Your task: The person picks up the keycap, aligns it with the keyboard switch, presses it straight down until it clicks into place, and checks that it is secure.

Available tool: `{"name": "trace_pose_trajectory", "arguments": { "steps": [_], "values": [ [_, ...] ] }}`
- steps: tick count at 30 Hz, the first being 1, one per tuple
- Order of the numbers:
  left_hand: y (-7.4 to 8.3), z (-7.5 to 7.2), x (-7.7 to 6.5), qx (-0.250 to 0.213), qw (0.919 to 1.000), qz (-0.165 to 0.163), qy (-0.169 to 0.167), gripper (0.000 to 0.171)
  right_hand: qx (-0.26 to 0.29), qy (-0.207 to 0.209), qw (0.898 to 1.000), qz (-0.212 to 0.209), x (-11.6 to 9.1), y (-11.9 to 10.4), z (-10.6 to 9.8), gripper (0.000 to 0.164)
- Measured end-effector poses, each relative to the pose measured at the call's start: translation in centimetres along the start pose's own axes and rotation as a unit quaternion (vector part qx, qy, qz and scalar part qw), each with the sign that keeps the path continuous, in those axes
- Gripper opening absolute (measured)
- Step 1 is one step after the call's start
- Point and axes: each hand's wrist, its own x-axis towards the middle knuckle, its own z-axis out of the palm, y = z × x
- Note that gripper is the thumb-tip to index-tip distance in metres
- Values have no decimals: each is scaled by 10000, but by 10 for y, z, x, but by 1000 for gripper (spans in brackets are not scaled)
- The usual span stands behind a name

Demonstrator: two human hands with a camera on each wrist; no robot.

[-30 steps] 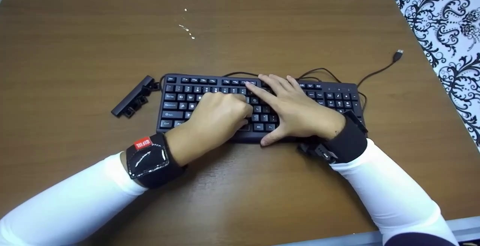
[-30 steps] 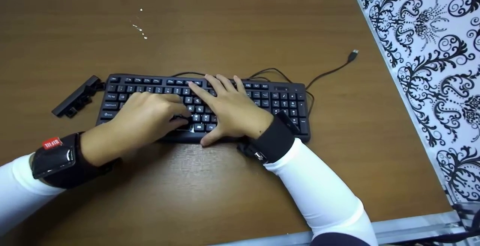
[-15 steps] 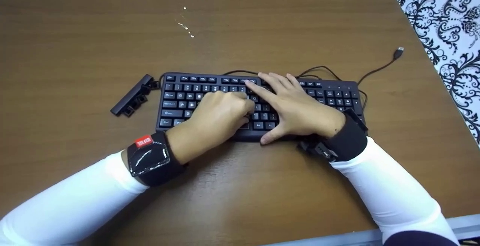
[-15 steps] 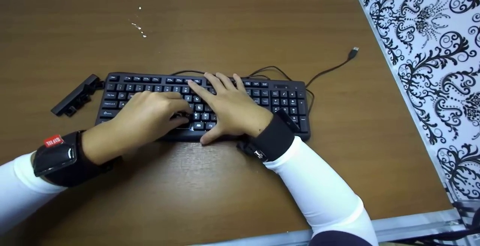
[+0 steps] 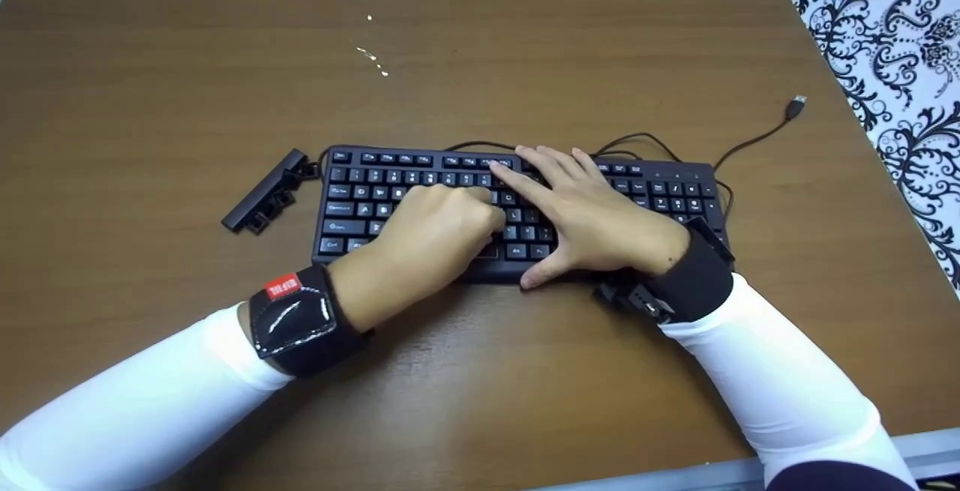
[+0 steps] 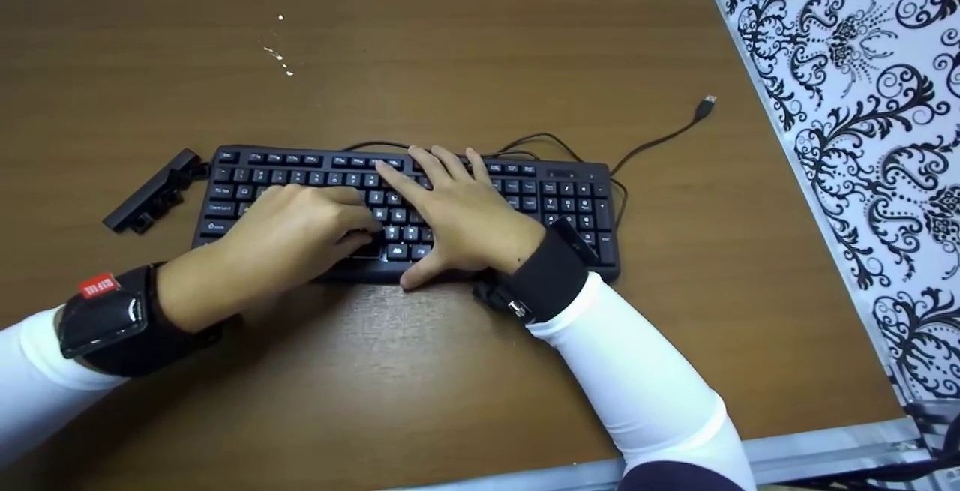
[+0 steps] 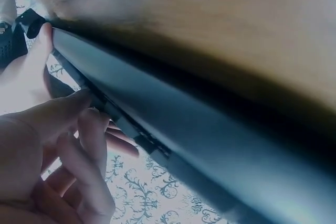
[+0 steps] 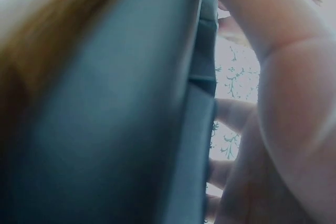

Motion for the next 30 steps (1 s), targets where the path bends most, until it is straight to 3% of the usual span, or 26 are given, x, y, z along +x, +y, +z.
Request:
{"name": "trace_pose_trajectory", "arguments": {
  "steps": [15,21,26,30],
  "values": [
    [10,-3,9,195,9988,-184,-406,15,-11,38,10000,-39,-1,1,-1,130],
    [8,-1,10,181,9983,-179,-533,16,-34,102,9999,-38,0,1,-1,130],
    [1,-2,1,53,9991,-243,-336,6,-41,58,10000,-48,1,1,0,130],
    [-6,-9,-5,-73,9998,-176,29,9,-71,22,10000,4,1,0,0,132]
  ]
}}
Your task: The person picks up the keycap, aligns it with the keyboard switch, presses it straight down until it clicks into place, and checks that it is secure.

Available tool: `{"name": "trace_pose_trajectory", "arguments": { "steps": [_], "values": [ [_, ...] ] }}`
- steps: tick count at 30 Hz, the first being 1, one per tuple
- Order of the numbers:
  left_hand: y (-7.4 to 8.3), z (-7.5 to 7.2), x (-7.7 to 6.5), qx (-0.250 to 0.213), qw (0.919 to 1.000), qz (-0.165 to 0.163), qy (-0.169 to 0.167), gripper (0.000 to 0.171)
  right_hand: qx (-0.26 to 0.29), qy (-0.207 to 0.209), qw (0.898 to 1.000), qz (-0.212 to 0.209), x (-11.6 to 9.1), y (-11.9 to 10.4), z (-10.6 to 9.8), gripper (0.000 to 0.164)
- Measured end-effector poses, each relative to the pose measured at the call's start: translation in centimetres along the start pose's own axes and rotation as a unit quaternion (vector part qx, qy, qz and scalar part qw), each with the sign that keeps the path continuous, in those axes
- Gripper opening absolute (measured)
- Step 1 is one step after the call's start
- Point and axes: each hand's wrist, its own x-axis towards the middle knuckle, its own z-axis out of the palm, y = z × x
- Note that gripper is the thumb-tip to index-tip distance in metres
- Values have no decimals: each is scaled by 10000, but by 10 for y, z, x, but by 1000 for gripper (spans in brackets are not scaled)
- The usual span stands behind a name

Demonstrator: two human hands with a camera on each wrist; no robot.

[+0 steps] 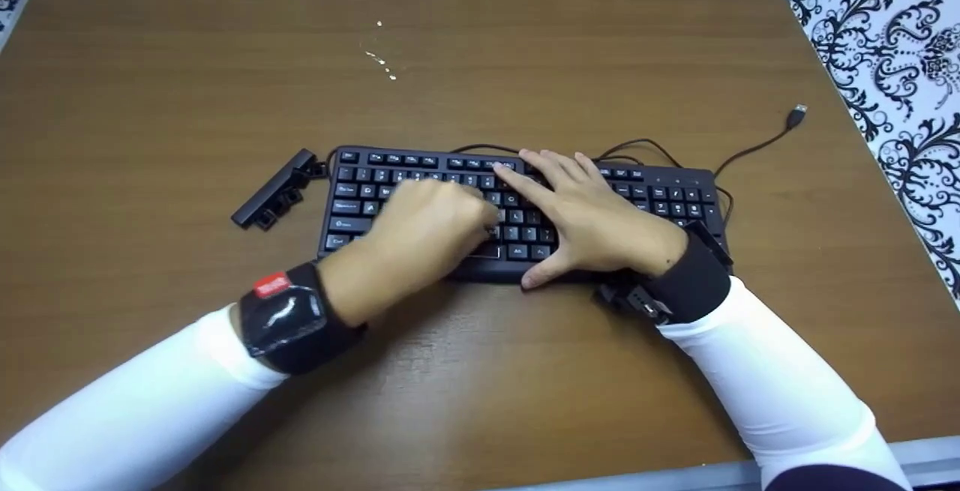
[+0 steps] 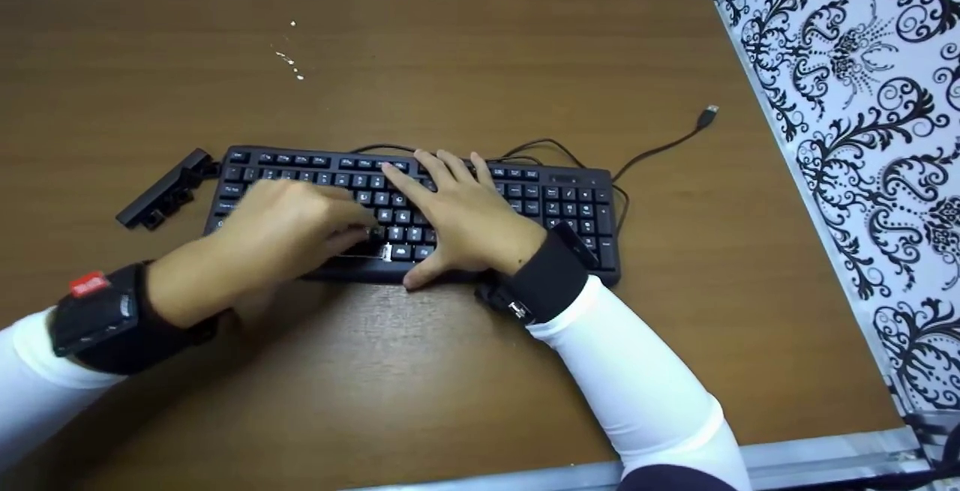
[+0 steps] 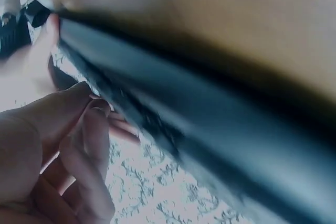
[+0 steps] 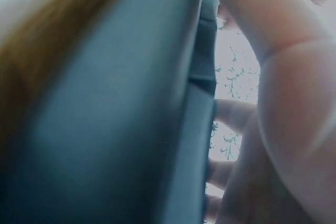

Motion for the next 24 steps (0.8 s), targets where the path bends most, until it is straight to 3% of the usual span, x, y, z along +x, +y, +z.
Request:
{"name": "trace_pose_trajectory", "arguments": {
  "steps": [3,7,16,24],
  "values": [
    [-11,-8,-6,-125,9993,-139,334,13,-5,-9,10000,12,0,0,1,132],
    [-32,-18,-19,-107,9971,-528,538,5,-26,-66,9999,75,-1,0,2,132],
    [-77,-38,-60,107,9844,-1702,425,13,-32,-110,9999,108,-1,-1,1,132],
    [-98,-38,-74,200,9718,-2318,379,14,-41,-14,10000,52,-1,0,2,131]
  ]
}}
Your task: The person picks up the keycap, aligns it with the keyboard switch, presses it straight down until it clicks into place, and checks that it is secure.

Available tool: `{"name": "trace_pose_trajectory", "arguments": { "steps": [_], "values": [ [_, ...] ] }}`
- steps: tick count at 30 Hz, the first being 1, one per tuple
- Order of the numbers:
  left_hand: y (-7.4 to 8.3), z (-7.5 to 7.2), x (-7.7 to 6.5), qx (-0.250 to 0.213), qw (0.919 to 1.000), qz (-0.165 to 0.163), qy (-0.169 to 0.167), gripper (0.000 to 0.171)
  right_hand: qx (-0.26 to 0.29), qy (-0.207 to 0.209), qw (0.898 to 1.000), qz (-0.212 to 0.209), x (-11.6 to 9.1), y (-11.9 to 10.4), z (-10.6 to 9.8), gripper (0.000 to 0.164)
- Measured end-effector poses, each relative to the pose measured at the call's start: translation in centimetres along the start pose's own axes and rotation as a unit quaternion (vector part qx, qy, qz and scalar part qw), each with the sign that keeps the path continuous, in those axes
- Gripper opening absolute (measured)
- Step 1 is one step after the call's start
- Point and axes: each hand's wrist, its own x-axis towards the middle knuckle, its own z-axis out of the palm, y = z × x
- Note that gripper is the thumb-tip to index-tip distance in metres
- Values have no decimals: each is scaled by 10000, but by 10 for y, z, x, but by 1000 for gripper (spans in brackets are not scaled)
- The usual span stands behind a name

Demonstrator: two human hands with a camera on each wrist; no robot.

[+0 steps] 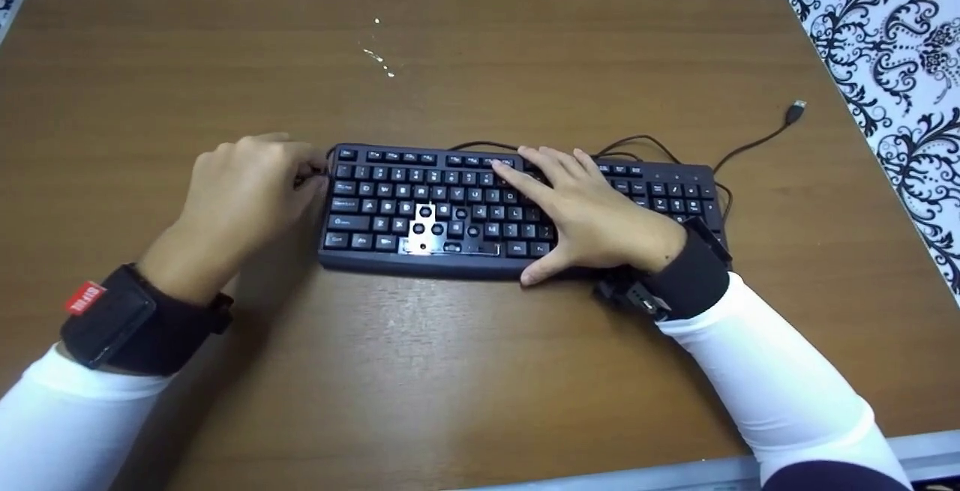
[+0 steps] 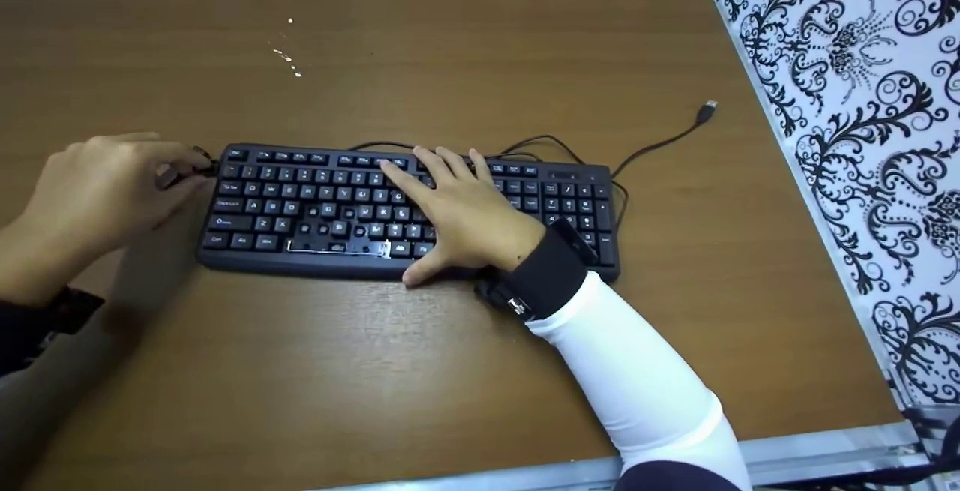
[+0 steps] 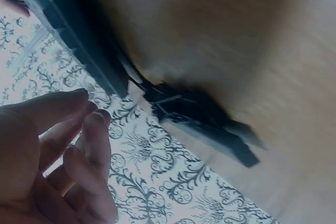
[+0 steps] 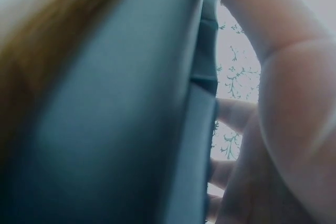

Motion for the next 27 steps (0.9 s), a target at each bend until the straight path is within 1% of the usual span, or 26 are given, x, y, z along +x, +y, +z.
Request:
{"name": "trace_pose_trajectory", "arguments": {
  "steps": [3,6,8,11,14,19,23,27],
  "values": [
    [-5,1,-1,92,9999,-28,-107,16,20,-38,10000,16,0,0,1,131],
    [-10,3,-1,172,9998,-7,-135,21,33,-39,10000,43,-1,0,1,131],
    [-12,3,-1,204,9997,-7,-130,24,55,-34,10000,60,-1,0,1,131],
    [-14,5,0,247,9995,-13,-210,25,72,-63,9999,74,-2,0,1,131],
    [-15,7,1,306,9992,-19,-264,24,65,-93,9999,95,-2,0,0,131],
    [-16,9,3,391,9990,-18,-223,22,32,-97,9999,114,-1,0,0,132],
    [-16,10,3,445,9984,-40,-340,21,43,-138,9998,119,-1,0,0,132],
    [-17,11,4,520,9979,-62,-386,17,39,-122,9998,121,0,0,0,132]
  ]
}}
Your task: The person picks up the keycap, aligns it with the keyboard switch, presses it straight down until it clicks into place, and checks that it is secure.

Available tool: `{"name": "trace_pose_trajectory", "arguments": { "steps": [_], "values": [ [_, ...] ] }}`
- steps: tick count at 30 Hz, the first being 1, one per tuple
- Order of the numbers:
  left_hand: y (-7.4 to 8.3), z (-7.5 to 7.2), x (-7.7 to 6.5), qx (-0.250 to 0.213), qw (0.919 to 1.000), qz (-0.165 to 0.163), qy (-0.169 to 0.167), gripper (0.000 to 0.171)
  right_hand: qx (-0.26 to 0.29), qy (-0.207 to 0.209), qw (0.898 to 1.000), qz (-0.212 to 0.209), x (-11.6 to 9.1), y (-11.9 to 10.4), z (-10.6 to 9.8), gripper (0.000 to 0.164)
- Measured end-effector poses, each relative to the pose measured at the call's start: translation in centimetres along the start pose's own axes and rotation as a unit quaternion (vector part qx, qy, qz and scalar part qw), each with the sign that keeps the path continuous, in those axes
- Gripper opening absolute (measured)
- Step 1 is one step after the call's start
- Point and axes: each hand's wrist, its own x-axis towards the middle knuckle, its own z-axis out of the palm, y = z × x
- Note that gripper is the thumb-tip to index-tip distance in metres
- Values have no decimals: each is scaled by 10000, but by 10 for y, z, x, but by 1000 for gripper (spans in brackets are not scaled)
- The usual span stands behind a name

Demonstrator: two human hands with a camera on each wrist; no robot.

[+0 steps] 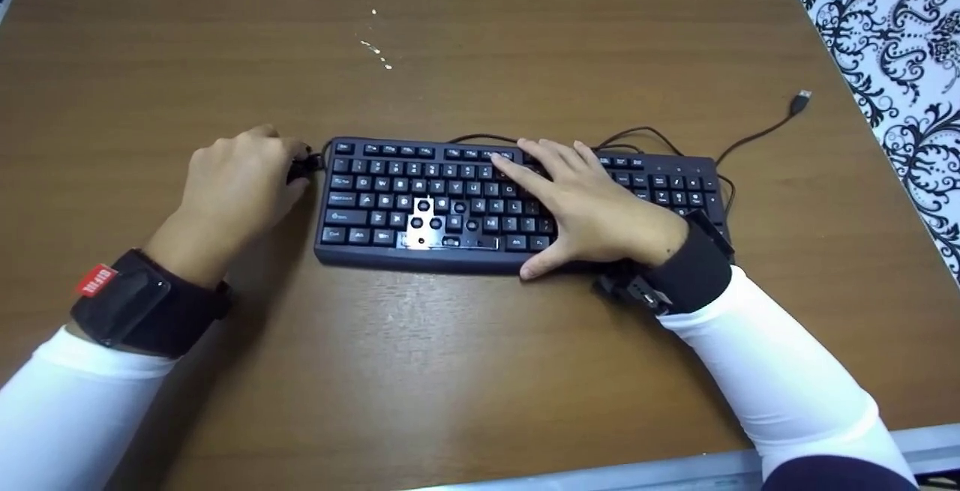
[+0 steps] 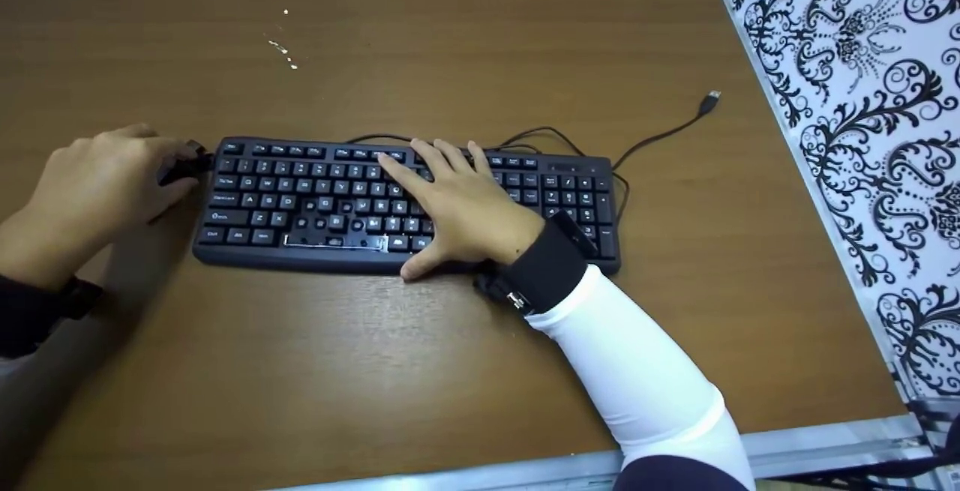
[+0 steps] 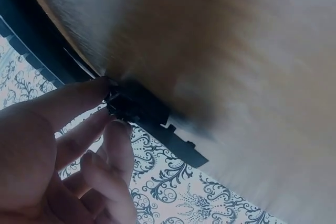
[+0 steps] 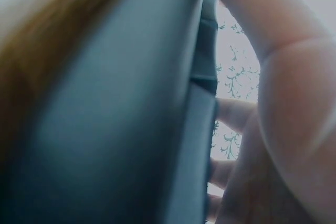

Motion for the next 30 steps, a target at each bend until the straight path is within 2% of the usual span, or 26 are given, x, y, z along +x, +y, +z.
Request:
{"name": "trace_pose_trajectory", "arguments": {
  "steps": [9,19,26,30],
  "values": [
    [-2,1,0,27,10000,-44,69,11,-18,12,10000,-37,1,-1,-1,132],
    [5,-5,1,-170,9991,-143,348,21,-24,-15,10000,-25,1,0,-1,132],
    [22,-8,0,-593,9968,116,528,18,-5,-37,10000,34,-1,1,1,131],
    [29,-8,-2,-889,9943,339,488,15,-4,-21,10000,13,0,0,0,130]
  ]
}}
